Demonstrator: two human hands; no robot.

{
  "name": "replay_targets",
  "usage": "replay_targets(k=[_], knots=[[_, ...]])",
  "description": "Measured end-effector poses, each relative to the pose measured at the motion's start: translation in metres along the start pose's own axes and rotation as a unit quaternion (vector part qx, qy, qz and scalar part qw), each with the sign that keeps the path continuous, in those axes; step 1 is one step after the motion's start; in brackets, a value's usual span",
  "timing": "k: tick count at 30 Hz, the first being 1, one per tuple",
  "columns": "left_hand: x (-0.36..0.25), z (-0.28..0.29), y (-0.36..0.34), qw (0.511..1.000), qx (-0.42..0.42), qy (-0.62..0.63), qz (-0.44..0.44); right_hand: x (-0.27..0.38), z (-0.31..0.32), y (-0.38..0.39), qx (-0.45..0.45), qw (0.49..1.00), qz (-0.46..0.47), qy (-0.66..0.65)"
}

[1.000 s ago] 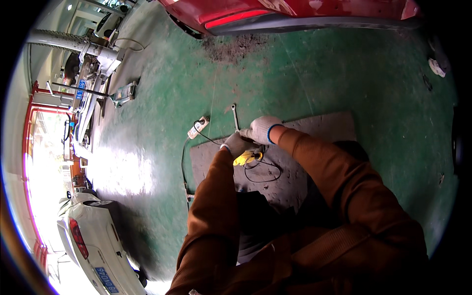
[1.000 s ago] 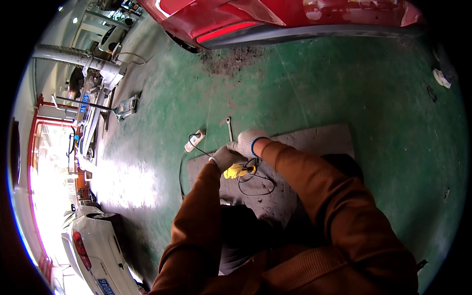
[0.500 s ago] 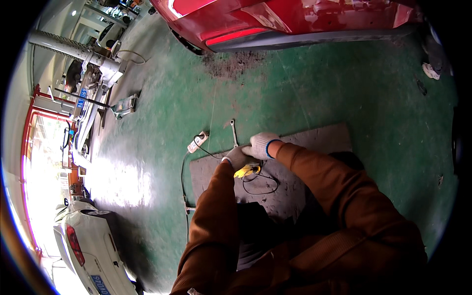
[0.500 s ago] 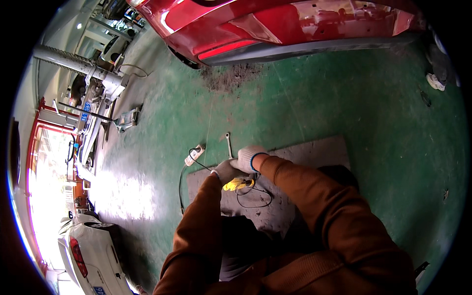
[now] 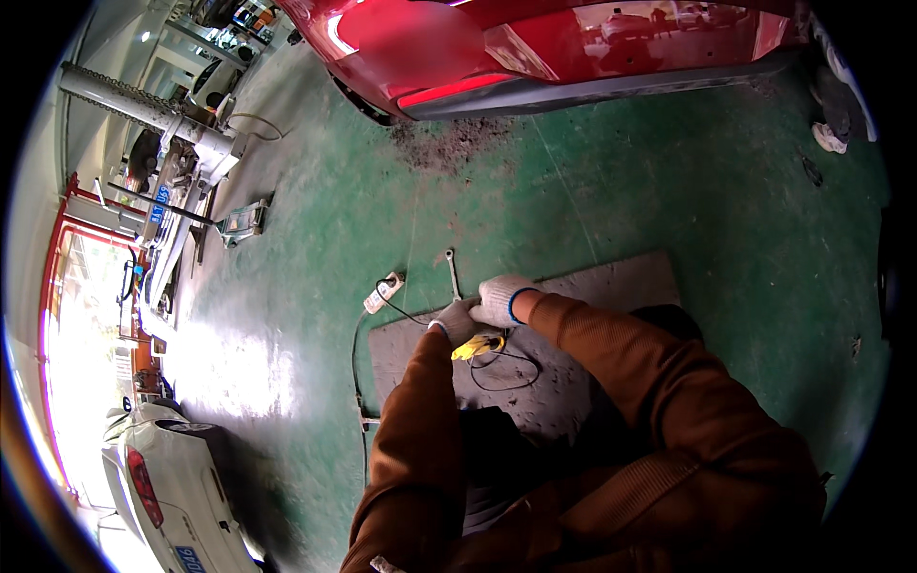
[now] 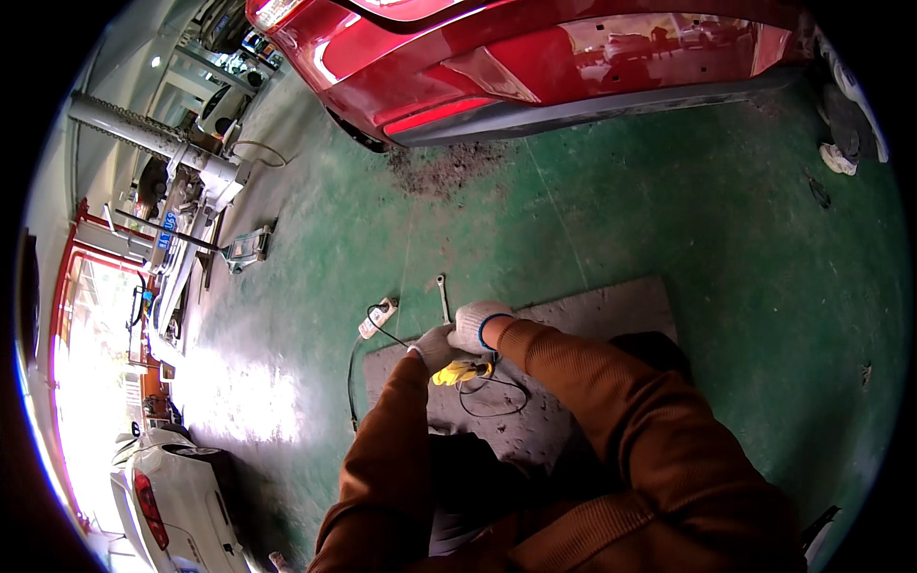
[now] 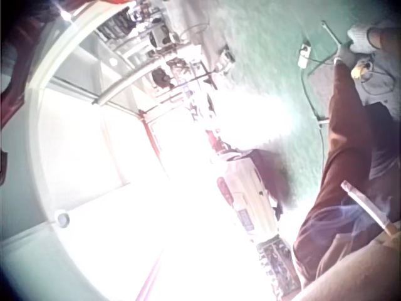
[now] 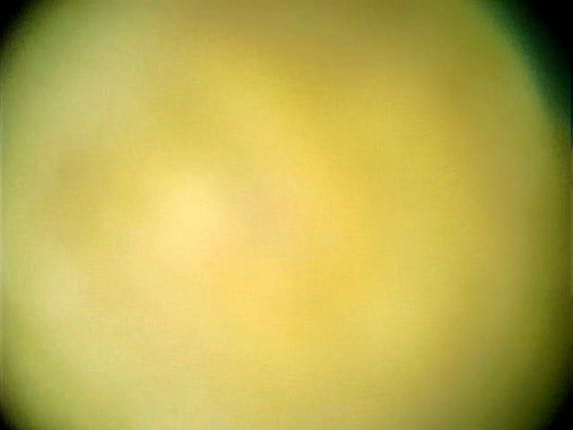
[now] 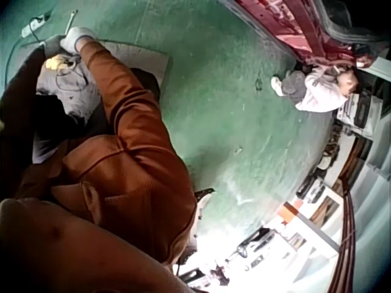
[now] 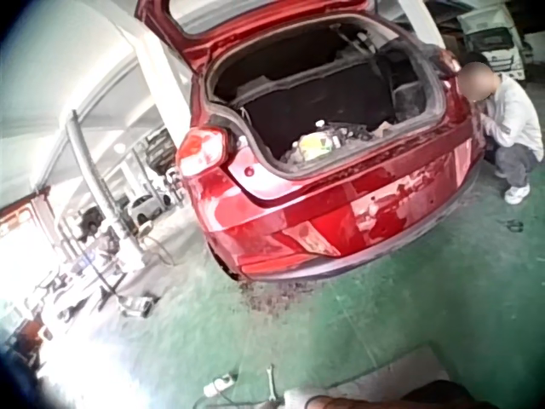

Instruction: The person uses a yellow power drill to remove a fastener from the rear of a red car. They then remove a red plastic trim piece and use a pair of scissors to cut and trim the piece while holding it in their hands.

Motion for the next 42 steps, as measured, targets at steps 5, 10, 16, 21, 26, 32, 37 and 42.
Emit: replay_targets(k=[5,10,16,21,26,32,37,42], knots=[[0.028,0.004,-0.003,0.998,-0.031,-0.056,-0.024,0.019,0.012,0.016,0.004,0.998,-0.058,-0.027],[0.015,0.003,0.000,0.998,-0.052,-0.011,0.013,0.009,0.003,0.007,0.001,1.000,0.016,-0.021],[0.002,0.002,0.009,0.993,-0.032,0.090,0.065,-0.004,0.006,-0.016,-0.036,0.994,0.097,0.043],[-0.008,-0.003,0.010,0.986,-0.028,0.158,0.053,-0.037,0.014,-0.039,-0.087,0.964,0.058,-0.244],[0.004,-0.001,0.005,0.988,-0.049,0.126,0.076,-0.030,0.005,-0.043,-0.122,0.945,0.106,-0.283],[0.006,-0.003,-0.003,0.983,-0.058,0.154,0.076,-0.037,0.000,-0.047,-0.164,0.950,0.091,-0.250],[-0.005,-0.001,0.004,0.977,-0.080,0.177,0.083,-0.035,-0.002,-0.051,-0.163,0.951,0.086,-0.249],[-0.030,0.006,0.011,0.958,-0.172,0.230,0.025,-0.043,0.004,-0.052,-0.207,0.937,0.067,-0.275]])
Point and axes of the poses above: each hand's wrist, its own y-axis away from the middle knuckle, its own z-axis out of the back of the hand, x = y × z, the point moved 3 cm from there along -y, towards the middle knuckle, and after that the axes turned 1 degree about x, right-handed, at the moved point
